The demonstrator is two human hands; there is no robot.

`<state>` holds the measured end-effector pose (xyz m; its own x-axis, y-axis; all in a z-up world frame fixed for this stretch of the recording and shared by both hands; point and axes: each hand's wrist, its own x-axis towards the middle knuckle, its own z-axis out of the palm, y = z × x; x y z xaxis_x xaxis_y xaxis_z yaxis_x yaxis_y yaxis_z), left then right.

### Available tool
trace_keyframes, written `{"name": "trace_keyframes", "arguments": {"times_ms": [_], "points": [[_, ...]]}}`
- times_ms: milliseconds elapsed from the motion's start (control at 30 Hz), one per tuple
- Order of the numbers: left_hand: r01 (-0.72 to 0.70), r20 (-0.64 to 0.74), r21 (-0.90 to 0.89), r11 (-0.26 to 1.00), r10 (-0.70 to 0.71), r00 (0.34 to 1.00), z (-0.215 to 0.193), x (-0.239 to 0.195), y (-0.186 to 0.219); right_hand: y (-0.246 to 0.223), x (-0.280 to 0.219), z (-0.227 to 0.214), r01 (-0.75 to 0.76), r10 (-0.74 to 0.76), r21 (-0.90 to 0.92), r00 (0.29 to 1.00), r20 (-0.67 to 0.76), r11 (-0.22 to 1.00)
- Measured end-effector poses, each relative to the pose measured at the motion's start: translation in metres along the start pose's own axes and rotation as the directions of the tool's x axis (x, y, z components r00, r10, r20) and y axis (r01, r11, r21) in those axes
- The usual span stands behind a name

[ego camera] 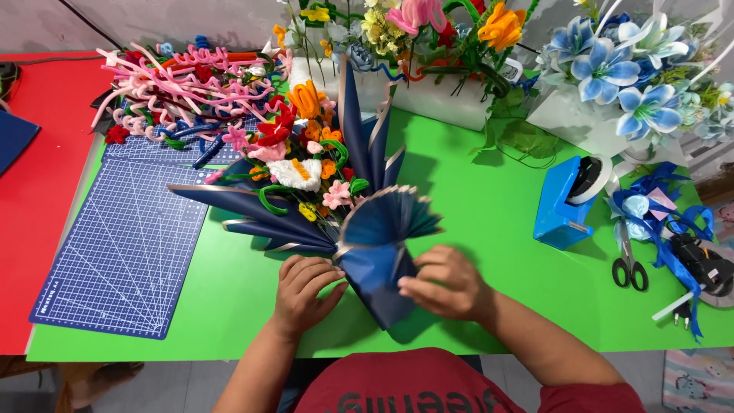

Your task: Folding decorative blue paper into a fan shape and attaching it to the base of a flower bouquet using tape.

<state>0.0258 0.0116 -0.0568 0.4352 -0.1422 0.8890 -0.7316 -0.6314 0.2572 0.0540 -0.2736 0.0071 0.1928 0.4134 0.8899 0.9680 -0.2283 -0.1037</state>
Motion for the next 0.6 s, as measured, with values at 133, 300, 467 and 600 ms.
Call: {"name": "trace_keyframes", "arguments": {"times_ms": [133, 300, 467, 600], "points": [[-0.003, -0.038, -0.015, 1.0, 0.003, 0.999, -0.001, -0.003, 0.0, -0.009, 0.02, 0.022, 0.088, -0.091, 0.041, 0.994, 0.067, 0.995], [0.035, 0.031, 0.092, 0.995, -0.038, 0.999, -0.004, -0.003, 0.006, 0.009, 0.008, 0.032, 0.029, -0.06, 0.125, 0.966, 0.252, 0.992], [0.163, 0.165, 0.1, 0.982, -0.178, 0.97, -0.014, 0.029, 0.027, 0.032, 0.016, 0.024, -0.18, 0.179, -0.041, 0.872, 0.455, 0.983], [0.203, 0.257, 0.096, 0.974, -0.221, 0.941, -0.011, 0.033, 0.033, 0.025, 0.028, 0.028, -0.174, 0.226, -0.145, 0.789, 0.571, 0.974]]}}
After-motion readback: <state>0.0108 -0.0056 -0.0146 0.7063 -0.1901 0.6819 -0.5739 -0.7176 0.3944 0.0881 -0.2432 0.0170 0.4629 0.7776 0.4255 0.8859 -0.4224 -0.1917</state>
